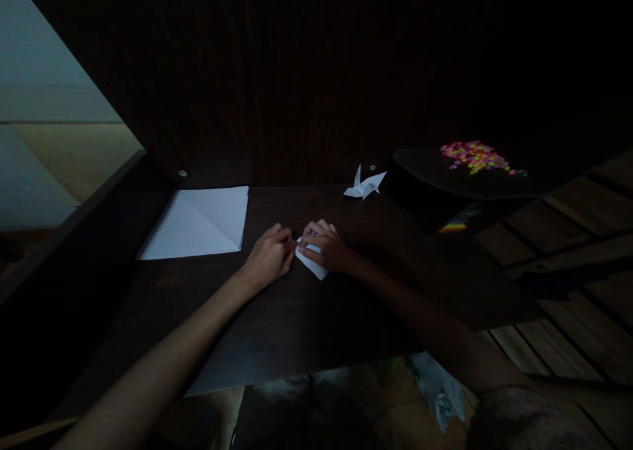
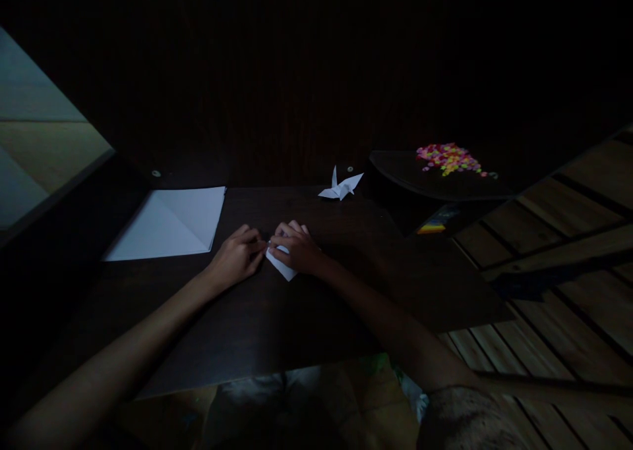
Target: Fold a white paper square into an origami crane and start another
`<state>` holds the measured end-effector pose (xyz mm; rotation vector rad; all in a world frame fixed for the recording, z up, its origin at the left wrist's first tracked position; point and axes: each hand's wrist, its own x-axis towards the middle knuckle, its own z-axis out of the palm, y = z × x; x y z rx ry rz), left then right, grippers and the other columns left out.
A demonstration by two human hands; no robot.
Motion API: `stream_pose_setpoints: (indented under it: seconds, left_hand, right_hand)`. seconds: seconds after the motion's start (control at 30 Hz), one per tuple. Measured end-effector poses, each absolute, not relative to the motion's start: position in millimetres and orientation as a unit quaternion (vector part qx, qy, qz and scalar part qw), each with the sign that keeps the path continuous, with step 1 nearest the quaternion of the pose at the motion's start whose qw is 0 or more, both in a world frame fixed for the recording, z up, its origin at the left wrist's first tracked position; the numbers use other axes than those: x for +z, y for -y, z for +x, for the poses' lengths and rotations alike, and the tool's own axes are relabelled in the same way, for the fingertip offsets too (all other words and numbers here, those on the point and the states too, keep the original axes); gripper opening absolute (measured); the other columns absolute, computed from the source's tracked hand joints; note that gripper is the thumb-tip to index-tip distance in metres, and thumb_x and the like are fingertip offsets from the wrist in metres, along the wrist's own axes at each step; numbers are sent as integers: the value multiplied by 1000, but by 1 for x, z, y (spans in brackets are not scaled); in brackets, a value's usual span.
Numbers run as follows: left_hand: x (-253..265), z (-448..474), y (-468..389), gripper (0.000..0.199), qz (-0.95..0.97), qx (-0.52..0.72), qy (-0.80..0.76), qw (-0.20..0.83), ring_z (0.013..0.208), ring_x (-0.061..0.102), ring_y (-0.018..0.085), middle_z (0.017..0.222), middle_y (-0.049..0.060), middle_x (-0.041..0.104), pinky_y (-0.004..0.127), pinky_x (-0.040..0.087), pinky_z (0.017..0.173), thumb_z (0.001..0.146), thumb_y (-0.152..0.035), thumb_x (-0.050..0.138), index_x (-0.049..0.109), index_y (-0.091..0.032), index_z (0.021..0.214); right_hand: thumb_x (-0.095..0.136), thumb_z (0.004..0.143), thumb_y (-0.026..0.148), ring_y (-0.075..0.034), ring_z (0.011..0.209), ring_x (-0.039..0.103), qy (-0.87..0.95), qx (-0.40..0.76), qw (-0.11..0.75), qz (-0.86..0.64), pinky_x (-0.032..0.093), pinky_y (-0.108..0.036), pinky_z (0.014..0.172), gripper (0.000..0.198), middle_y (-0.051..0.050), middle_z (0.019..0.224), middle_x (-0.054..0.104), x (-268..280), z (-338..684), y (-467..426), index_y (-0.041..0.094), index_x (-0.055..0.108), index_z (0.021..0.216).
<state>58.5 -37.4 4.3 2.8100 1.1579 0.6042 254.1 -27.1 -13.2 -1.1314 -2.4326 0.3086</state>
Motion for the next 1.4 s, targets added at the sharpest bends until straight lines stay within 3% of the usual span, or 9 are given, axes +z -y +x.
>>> stream_pose_setpoints:
  seconds: [0.33,0.53,0.73,1.4]
  left_hand:
    - [4,51,53,27,922,141,-359,-13,91,49,27,93,12,58,43,45,85,88,-22,48,68,-13,105]
    - [4,47,54,30,900,161,-405,26,85,48,25,85,9,55,42,46,80,83,-23,50,73,-16,103]
    - [-1,34,47,39,887,219,-405,43,85,51,23,86,8,56,38,48,80,86,-23,47,67,-13,118]
    - [-5,52,60,32,908,117,-396,-67,80,62,25,80,13,68,37,51,78,89,-22,47,67,-6,109]
  right_hand:
    - [59,90,32,-22,97,46,878,125,216,-409,31,-37,80,15,-5,102,59,-13,255,25,20,67,86]
    - [59,90,32,-23,99,47,877,139,212,-408,31,-37,82,14,-5,103,59,-13,257,24,21,67,87]
    - [63,88,30,-22,97,48,874,151,223,-403,31,-36,82,11,-5,102,60,-14,258,22,21,69,88]
    - [69,85,33,-22,99,48,868,158,240,-405,31,-36,82,16,-5,103,59,-17,258,22,20,69,94]
